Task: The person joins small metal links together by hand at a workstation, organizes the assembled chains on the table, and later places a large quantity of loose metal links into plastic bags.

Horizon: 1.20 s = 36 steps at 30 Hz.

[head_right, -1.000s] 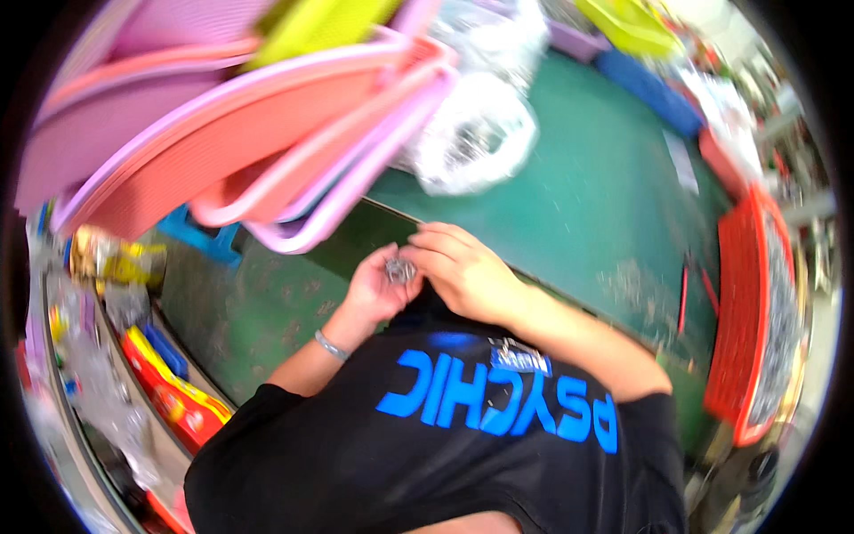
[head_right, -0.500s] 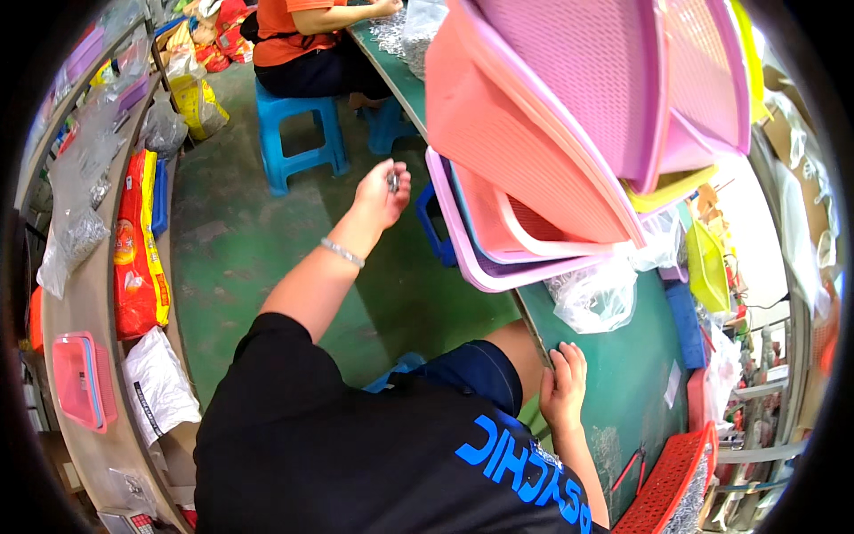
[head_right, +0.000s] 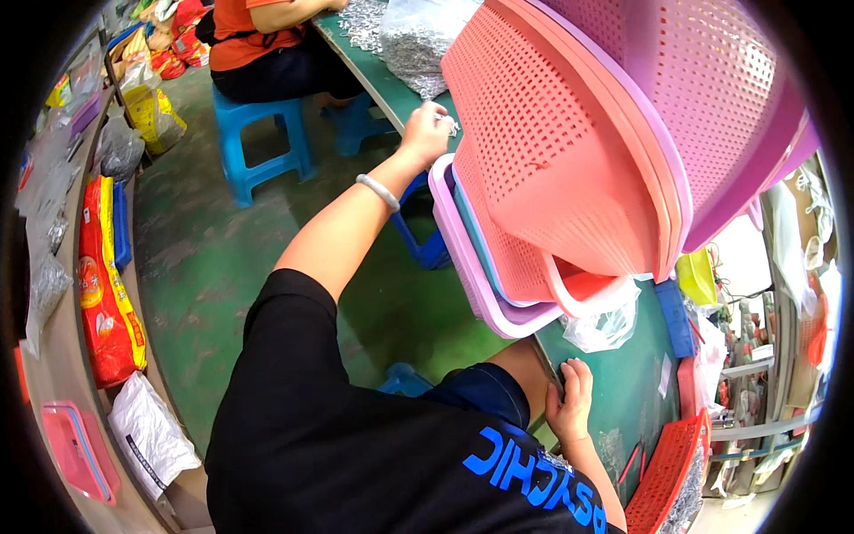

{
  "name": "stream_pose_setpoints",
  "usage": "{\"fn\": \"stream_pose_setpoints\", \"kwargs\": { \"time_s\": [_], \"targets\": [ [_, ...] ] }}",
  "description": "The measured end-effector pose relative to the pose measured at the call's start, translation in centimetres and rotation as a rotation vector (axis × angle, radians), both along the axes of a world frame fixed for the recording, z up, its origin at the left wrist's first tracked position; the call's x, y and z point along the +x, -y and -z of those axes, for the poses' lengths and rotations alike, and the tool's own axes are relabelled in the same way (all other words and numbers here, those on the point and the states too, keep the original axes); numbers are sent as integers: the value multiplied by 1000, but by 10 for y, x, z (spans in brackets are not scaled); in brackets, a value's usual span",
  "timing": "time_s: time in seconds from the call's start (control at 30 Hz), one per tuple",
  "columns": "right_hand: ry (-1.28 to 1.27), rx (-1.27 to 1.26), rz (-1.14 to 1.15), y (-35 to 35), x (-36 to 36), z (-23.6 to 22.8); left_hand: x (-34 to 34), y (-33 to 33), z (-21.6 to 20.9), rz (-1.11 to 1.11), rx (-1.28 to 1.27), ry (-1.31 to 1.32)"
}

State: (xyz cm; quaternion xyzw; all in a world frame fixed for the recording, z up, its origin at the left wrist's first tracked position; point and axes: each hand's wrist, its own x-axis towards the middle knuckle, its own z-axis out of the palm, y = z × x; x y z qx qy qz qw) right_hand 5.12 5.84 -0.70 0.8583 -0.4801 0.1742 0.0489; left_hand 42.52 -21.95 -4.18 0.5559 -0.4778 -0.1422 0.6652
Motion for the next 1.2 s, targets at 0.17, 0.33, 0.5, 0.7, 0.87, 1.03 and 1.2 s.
{"fn": "stream_pose_setpoints", "kwargs": {
  "time_s": [0.17, 0.33, 0.5, 0.7, 0.87, 1.03, 1.2],
  "targets": [
    [-30, 12, 21, 1, 1, 0, -16, 8, 8, 125, 122, 495],
    [-36, 12, 30, 3, 1, 1, -3, 1, 17, 118, -60, 423],
    [-38, 14, 32, 4, 2, 2, 7, -9, 12, -98, -22, 578],
    [-35, 14, 39, 6, 2, 3, -15, 9, -4, -204, 234, 744],
    [-44, 23, 54, 4, 4, 2, 5, 26, 2, -190, -87, 233],
    [-50, 26, 57, 4, 4, 2, 45, 7, 4, 247, -33, 356],
    [-56, 23, 66, 5, 3, 4, 38, -21, 1, 336, 56, 748]
  ]
}}
